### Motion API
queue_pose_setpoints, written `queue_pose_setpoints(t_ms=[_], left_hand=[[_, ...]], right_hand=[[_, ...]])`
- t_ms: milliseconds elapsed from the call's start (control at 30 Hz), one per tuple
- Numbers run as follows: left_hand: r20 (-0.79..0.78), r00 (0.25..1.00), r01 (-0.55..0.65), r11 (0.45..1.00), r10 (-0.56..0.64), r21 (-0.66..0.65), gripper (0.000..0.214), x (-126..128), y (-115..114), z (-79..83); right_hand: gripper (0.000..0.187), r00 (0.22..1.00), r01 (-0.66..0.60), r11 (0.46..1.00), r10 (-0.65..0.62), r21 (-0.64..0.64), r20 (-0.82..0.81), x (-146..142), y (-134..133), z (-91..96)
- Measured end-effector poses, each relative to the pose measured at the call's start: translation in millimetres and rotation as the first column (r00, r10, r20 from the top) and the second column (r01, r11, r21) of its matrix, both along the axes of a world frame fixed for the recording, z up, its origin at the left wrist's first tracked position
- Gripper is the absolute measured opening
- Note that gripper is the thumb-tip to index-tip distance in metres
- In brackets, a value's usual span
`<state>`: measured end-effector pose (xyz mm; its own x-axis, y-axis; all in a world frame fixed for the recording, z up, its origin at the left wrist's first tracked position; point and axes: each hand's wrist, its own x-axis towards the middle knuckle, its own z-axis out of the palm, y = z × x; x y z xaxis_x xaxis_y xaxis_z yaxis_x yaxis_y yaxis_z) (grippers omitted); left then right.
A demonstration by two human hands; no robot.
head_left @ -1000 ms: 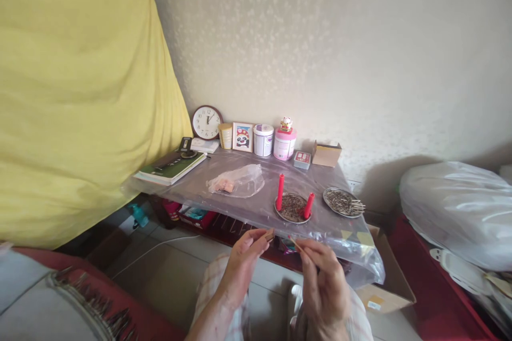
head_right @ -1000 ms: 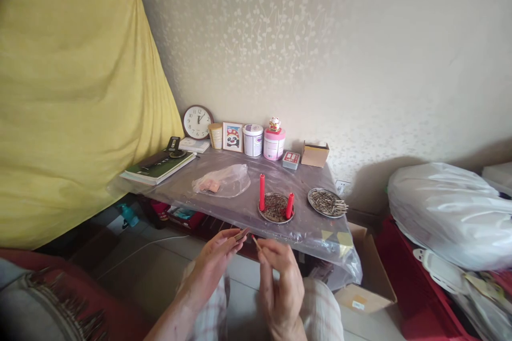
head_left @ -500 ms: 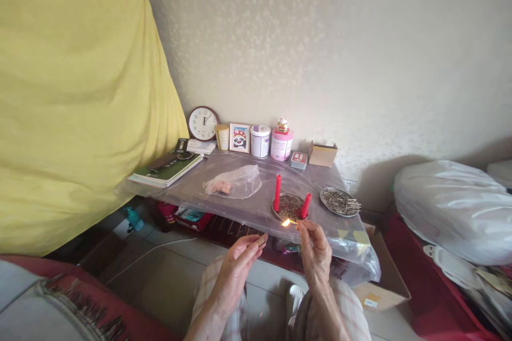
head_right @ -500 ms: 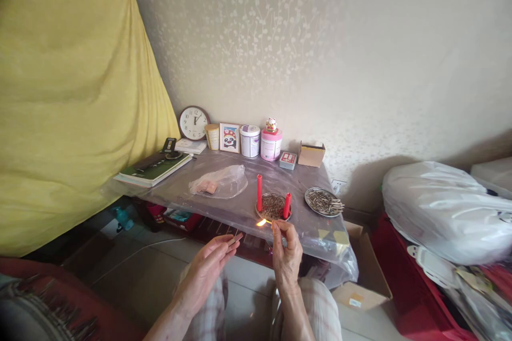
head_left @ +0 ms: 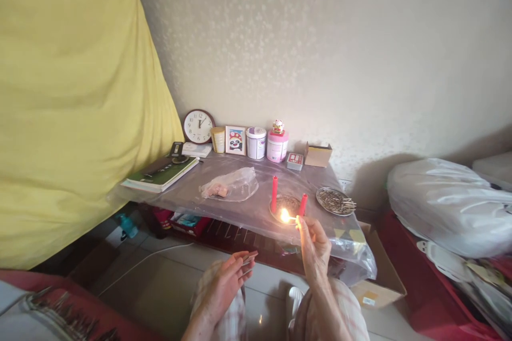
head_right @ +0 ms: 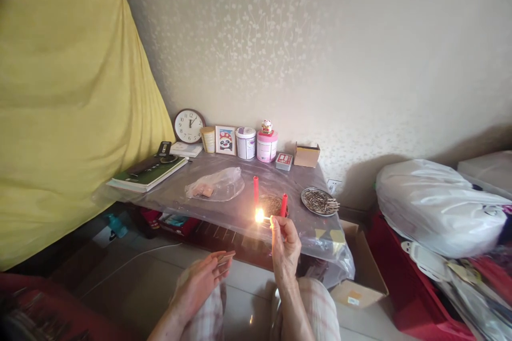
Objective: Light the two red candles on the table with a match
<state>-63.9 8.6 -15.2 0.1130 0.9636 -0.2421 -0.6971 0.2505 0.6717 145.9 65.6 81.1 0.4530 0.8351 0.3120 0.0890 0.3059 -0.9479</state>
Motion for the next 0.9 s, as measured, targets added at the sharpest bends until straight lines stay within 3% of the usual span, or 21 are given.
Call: queue_pose_setpoints(t_ms=[167,333,900], left_hand=[[0.055,0.998,0.042,0.999,-0.041,-0.011,0.030,-8,0,-20.4],[0.105,0.991,0.086,0.996,-0.084,-0.008,0.032,-12,1,-30.2],[0.186,0.978,0.105,0.993,-0.092,-0.058,0.024,-10,-3,-32.3]], right_hand=[[0.040,1.000,-0.003,1.000,0.002,-0.024,-0.024,0,4,6.0],[0.041,0.997,-0.030,0.999,0.028,-0.021,-0.067,0,10,8.0],[0.046,0.960,-0.053,0.997,0.065,0.053,-0.273,-6,25,31.3]])
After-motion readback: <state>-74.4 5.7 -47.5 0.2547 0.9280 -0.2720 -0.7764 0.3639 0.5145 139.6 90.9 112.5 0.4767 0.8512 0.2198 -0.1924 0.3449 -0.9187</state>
